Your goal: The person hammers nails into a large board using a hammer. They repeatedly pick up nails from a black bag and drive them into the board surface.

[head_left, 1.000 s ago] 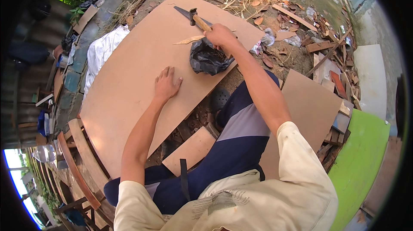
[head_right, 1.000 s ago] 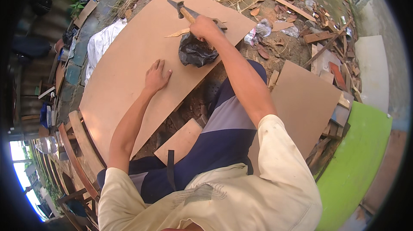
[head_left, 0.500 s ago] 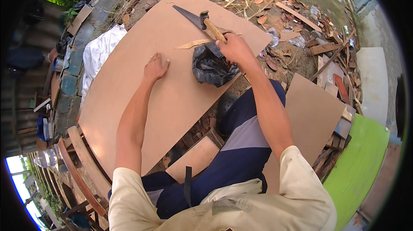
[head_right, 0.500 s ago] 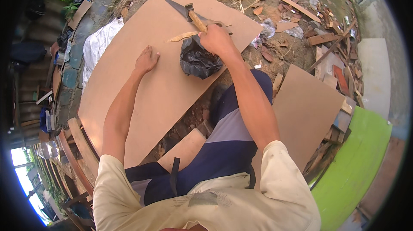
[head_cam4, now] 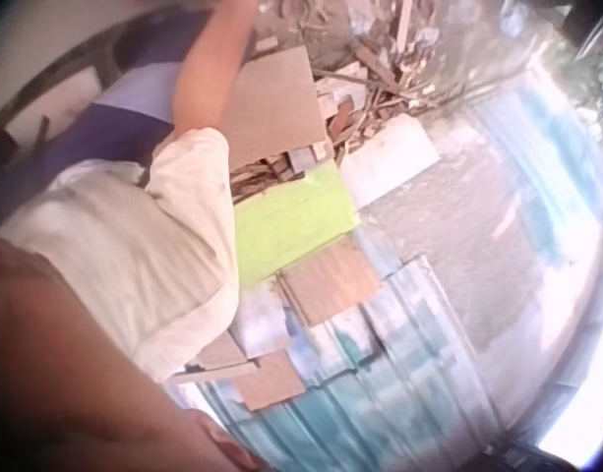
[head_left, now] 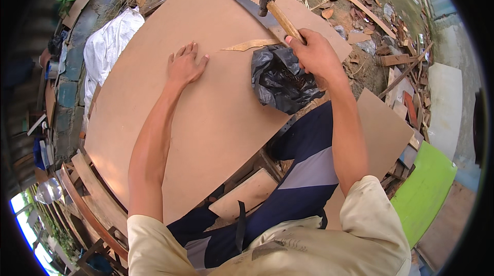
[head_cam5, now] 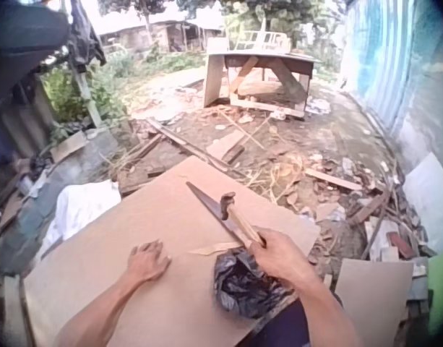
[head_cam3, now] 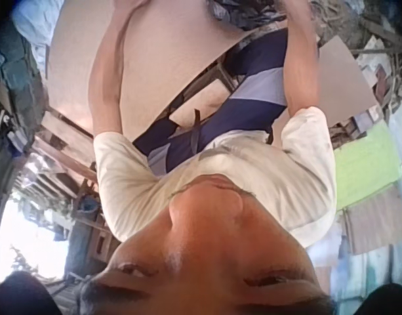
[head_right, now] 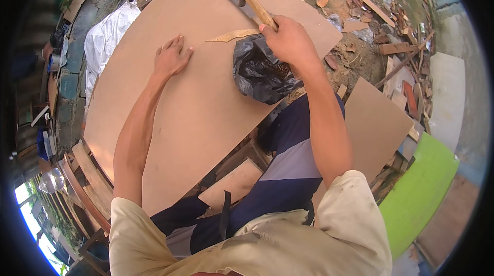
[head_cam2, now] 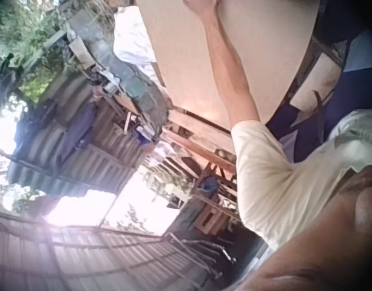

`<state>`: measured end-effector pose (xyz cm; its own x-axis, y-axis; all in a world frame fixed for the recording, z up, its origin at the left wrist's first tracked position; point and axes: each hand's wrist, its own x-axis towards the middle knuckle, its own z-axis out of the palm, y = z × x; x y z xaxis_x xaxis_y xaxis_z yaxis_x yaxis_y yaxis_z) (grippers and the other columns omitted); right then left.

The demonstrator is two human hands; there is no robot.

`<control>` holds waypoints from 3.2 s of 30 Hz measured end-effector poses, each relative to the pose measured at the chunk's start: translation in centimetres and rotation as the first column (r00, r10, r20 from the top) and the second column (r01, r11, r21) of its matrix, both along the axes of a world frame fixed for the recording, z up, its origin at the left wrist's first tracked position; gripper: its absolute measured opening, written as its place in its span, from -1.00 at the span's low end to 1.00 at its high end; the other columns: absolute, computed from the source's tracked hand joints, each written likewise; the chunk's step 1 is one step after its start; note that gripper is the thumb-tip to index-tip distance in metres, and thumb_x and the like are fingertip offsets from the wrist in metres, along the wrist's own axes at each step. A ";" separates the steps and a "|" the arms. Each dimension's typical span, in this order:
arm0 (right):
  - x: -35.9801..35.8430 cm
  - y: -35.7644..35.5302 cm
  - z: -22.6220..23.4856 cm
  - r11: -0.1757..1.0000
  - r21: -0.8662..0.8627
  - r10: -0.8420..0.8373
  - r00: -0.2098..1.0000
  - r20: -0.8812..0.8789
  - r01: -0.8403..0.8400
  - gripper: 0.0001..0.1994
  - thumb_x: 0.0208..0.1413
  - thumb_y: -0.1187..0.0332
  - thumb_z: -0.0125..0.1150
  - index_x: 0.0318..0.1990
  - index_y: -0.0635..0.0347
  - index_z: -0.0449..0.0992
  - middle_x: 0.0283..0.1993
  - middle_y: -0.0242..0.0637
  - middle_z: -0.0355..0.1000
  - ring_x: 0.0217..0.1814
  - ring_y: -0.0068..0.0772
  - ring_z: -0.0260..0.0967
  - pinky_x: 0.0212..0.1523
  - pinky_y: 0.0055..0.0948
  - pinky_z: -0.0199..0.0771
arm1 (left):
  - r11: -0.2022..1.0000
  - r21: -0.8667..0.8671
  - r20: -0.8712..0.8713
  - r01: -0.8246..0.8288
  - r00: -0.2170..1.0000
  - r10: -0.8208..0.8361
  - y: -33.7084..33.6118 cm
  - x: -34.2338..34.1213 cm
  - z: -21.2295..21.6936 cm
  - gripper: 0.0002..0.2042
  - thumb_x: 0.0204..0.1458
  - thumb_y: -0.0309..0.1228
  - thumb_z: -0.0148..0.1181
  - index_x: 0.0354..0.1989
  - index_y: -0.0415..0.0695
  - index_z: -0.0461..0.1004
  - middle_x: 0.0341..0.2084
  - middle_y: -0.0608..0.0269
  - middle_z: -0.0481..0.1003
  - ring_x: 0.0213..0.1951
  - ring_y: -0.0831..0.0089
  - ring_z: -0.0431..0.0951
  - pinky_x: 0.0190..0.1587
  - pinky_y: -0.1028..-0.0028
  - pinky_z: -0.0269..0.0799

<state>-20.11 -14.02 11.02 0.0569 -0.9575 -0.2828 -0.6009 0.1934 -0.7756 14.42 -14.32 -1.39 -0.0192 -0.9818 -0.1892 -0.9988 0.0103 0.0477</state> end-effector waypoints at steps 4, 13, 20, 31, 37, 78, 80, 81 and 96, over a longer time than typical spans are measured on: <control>1.7 -1.3 0.0 0.996 -0.062 0.047 0.988 -0.146 -0.057 -0.65 0.35 0.15 0.16 -0.17 0.36 0.53 -0.59 -0.41 0.32 -0.62 -0.58 0.31 -0.61 -0.43 0.33 | 0.998 0.053 -0.032 -0.043 0.998 0.045 -0.7 0.3 0.3 -0.25 0.27 0.17 -0.13 0.47 -0.15 0.21 0.47 0.18 0.21 0.48 0.07 0.15 0.48 -0.05 0.01; 3.1 -1.2 -1.8 0.995 -0.004 0.102 0.990 -0.094 -0.103 -0.61 0.28 0.16 0.17 -0.24 0.45 0.56 -0.46 0.06 0.52 -0.51 -0.06 0.50 -0.36 -0.14 0.49 | 0.952 -0.294 -0.328 -0.089 0.944 -0.013 3.7 -5.3 -1.7 -0.45 0.20 -0.07 0.20 0.22 -0.24 0.47 0.25 -0.09 0.43 0.32 -0.04 0.36 0.33 0.02 0.27; 0.7 -1.2 -1.5 0.995 -0.056 0.076 0.991 -0.106 -0.082 -0.62 0.29 0.17 0.16 -0.10 0.42 0.58 -0.52 -0.01 0.53 -0.59 -0.18 0.51 -0.41 -0.16 0.52 | 0.920 -0.356 -0.745 0.166 0.544 -0.386 4.5 -15.5 3.8 -0.76 0.15 -0.34 0.29 -0.07 -0.16 0.65 -0.13 0.05 0.64 -0.04 0.08 0.62 0.02 0.20 0.51; -3.4 0.7 0.0 0.999 0.008 0.048 0.998 -0.051 -0.047 -0.62 0.29 0.19 0.15 -0.15 0.48 0.56 -0.56 -0.05 0.51 -0.61 -0.19 0.49 -0.49 -0.20 0.50 | 0.925 -0.332 -0.515 0.185 0.786 -0.342 3.8 -20.7 -1.4 -0.75 0.02 -0.43 0.33 -0.11 -0.16 0.67 -0.15 0.05 0.55 -0.02 -0.01 0.52 0.11 0.12 0.43; -3.1 -0.4 -1.3 0.999 -0.021 0.031 0.998 -0.057 -0.033 -0.64 0.35 0.16 0.17 -0.18 0.38 0.53 -0.63 -0.23 0.41 -0.66 -0.39 0.39 -0.58 -0.29 0.41 | 0.949 -0.237 -0.582 0.206 0.752 -0.308 3.6 -19.3 -0.9 -0.74 0.00 -0.47 0.32 -0.11 -0.20 0.66 -0.18 -0.01 0.53 -0.02 -0.01 0.52 0.09 0.13 0.44; -2.6 -1.1 -2.8 0.993 -0.013 0.118 0.988 -0.095 -0.120 -0.64 0.33 0.15 0.18 -0.19 0.39 0.55 -0.60 -0.21 0.46 -0.65 -0.39 0.43 -0.59 -0.32 0.43 | 0.983 0.038 -0.701 0.177 0.706 -0.100 2.6 -16.7 1.0 -0.75 0.10 -0.36 0.33 -0.12 -0.25 0.63 -0.27 0.09 0.67 -0.19 0.31 0.65 -0.07 0.33 0.52; -2.6 -0.8 -2.8 0.992 -0.015 0.123 0.990 -0.073 -0.124 -0.62 0.30 0.16 0.19 -0.21 0.44 0.56 -0.58 -0.13 0.49 -0.63 -0.29 0.47 -0.54 -0.26 0.47 | 0.990 0.048 -0.708 0.131 0.704 -0.059 3.3 -16.5 1.4 -0.77 0.13 -0.37 0.31 -0.12 -0.24 0.62 -0.30 0.14 0.66 -0.23 0.37 0.63 -0.10 0.37 0.51; -2.7 -0.6 -2.7 0.992 -0.017 0.127 0.990 -0.062 -0.129 -0.61 0.27 0.17 0.20 -0.23 0.48 0.58 -0.57 -0.04 0.51 -0.61 -0.20 0.51 -0.48 -0.21 0.53 | 0.993 0.068 -0.711 0.095 0.703 -0.018 3.8 -16.6 1.9 -0.78 0.14 -0.37 0.30 -0.12 -0.23 0.62 -0.31 0.17 0.65 -0.24 0.40 0.62 -0.12 0.39 0.50; -3.1 1.2 -2.5 0.968 -0.036 0.239 0.957 -0.162 -0.248 -0.61 0.27 0.17 0.19 -0.15 0.46 0.60 -0.39 0.14 0.58 -0.33 0.06 0.60 -0.21 -0.07 0.57 | 0.878 -0.467 -0.567 -0.106 0.798 -0.205 15.4 -11.7 -2.8 -0.89 0.09 -0.40 0.38 -0.25 -0.12 0.69 -0.29 0.20 0.67 -0.14 0.22 0.61 0.01 0.26 0.45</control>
<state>-23.20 -12.79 8.54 0.2498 -0.9345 -0.2536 -0.7384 -0.0144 -0.6742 2.69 1.07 -4.15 -0.0231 -0.9399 0.3407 -0.7694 0.2343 0.5942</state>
